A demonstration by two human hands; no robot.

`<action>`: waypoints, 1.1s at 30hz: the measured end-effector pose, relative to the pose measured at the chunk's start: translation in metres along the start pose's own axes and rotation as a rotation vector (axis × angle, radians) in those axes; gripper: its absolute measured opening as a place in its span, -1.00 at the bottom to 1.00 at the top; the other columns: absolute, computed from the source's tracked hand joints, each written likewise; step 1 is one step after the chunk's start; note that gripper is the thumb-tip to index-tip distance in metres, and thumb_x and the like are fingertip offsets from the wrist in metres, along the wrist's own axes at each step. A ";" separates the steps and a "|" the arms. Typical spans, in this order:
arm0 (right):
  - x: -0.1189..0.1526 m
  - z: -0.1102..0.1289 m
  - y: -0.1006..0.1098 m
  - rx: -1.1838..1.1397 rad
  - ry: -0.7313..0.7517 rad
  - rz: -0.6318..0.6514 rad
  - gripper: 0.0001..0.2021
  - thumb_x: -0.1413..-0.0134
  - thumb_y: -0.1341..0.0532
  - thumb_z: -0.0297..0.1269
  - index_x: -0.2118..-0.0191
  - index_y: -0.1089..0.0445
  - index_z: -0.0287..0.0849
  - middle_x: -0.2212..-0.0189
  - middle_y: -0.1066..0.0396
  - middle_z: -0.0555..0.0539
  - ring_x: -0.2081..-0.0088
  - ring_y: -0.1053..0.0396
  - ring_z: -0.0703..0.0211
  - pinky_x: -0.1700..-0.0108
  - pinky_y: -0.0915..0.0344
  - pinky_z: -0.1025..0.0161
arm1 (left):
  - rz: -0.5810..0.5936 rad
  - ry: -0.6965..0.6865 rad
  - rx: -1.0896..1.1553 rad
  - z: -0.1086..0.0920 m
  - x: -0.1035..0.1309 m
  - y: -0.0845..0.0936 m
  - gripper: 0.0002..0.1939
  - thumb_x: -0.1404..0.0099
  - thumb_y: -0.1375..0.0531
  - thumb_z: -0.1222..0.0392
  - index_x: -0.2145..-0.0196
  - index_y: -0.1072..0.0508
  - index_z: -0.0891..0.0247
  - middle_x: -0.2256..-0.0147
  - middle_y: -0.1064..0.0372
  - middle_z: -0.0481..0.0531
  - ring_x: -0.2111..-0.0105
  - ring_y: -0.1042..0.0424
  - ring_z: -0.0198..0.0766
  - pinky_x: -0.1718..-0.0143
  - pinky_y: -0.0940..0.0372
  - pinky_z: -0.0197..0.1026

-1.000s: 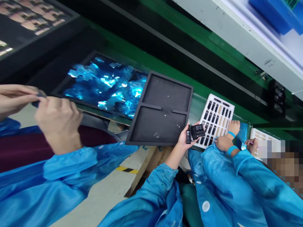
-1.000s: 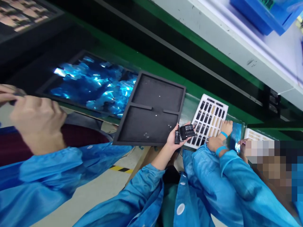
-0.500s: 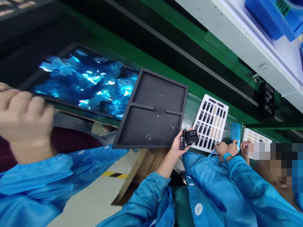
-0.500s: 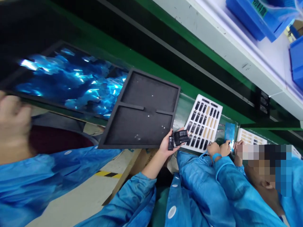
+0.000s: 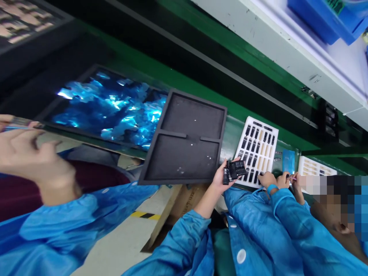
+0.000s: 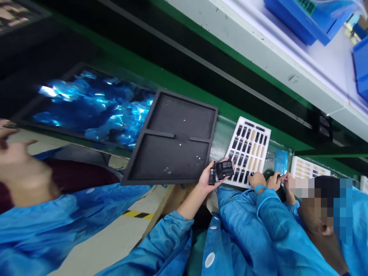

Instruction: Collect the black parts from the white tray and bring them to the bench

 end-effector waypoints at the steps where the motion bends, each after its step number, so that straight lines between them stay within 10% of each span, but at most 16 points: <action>1: -0.001 -0.003 0.002 0.010 -0.056 0.002 -0.70 -0.37 -0.26 -0.19 -0.13 -0.42 -0.15 -0.11 -0.43 -0.18 0.00 -0.48 -0.01 -0.01 -0.48 -0.01 | 0.003 0.000 -0.001 0.000 0.000 0.000 -0.40 -0.54 0.03 -0.14 -0.28 -0.39 0.34 -0.05 -0.52 0.38 -0.05 -0.55 0.11 -0.02 -0.48 0.14; 6: 0.009 -0.006 0.022 0.006 -0.177 0.012 -0.71 -0.36 -0.27 -0.17 -0.08 -0.45 -0.22 -0.01 -0.48 -0.15 0.08 -0.51 0.02 0.06 -0.50 0.02 | 0.009 0.007 0.000 0.001 -0.003 0.003 -0.38 -0.55 0.07 -0.15 -0.30 -0.36 0.33 -0.03 -0.54 0.37 -0.04 -0.55 0.10 -0.05 -0.45 0.16; 16: 0.060 0.073 0.018 -0.162 0.133 0.033 -0.66 -0.31 -0.30 -0.11 0.43 -0.42 -0.24 0.55 -0.40 0.09 0.51 -0.39 0.27 0.39 -0.36 0.28 | 0.071 0.095 -0.007 0.033 0.000 -0.017 -0.39 -0.56 0.04 -0.11 -0.28 -0.38 0.39 -0.01 -0.56 0.36 0.02 -0.59 0.05 -0.05 -0.44 0.02; 21: 0.083 0.073 0.025 -0.228 0.199 -0.015 -0.63 -0.19 -0.33 -0.14 0.59 -0.39 -0.19 0.67 -0.33 0.08 0.52 -0.37 0.23 0.46 -0.16 0.31 | 0.127 0.136 -0.005 0.043 0.016 -0.033 -0.37 -0.55 0.02 -0.13 -0.28 -0.37 0.42 -0.04 -0.53 0.38 -0.01 -0.57 0.07 -0.12 -0.38 0.03; 33: 0.045 -0.012 0.055 -0.138 -0.112 -0.227 -0.67 -0.32 -0.31 -0.18 -0.12 -0.44 -0.20 -0.08 -0.44 -0.17 -0.01 -0.49 -0.07 0.02 -0.49 0.02 | 0.160 0.170 0.044 0.051 0.042 -0.041 -0.36 -0.54 0.05 -0.18 -0.29 -0.37 0.36 -0.12 -0.47 0.39 -0.15 -0.47 0.13 -0.17 -0.33 0.13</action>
Point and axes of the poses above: each hand's wrist, its own x-axis away from the middle knuckle, its own y-axis out of the back of the hand, z = x × y, the point moved 8 cm from there along -x, towards the middle knuckle
